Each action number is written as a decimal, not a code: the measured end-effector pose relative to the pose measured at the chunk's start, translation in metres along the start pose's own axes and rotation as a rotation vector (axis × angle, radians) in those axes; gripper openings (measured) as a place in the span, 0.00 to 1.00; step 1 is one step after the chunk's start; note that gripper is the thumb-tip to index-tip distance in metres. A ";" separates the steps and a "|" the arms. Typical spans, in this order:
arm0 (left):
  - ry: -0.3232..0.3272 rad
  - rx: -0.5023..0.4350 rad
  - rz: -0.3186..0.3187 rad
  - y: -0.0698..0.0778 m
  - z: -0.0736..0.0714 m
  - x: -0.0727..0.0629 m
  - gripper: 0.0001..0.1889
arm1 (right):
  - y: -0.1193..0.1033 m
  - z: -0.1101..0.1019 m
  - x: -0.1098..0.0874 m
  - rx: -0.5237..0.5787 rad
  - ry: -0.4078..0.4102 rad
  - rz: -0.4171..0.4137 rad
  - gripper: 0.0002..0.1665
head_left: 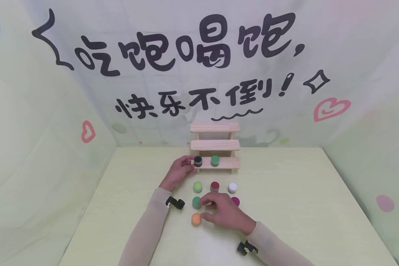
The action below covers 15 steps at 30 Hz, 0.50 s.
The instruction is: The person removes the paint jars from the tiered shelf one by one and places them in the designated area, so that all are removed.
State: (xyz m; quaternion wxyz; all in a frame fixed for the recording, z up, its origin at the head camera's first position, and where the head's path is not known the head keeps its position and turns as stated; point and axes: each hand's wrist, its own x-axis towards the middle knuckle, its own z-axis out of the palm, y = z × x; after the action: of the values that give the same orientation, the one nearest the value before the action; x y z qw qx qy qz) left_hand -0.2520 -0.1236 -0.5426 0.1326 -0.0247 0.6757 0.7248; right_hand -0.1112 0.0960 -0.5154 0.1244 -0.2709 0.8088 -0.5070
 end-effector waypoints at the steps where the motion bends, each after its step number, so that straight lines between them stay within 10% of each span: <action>1: 0.000 -0.001 0.000 0.000 0.000 0.000 0.23 | 0.000 -0.001 0.001 0.000 0.005 0.005 0.19; 15: -0.006 -0.012 0.015 -0.002 -0.001 0.001 0.22 | 0.002 -0.018 0.009 0.031 0.081 -0.028 0.19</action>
State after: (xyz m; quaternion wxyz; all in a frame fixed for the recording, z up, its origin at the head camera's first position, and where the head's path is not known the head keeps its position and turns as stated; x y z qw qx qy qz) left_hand -0.2526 -0.1243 -0.5444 0.1291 -0.0184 0.6710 0.7299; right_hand -0.1279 0.1055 -0.5082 0.0885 -0.2592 0.8014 -0.5317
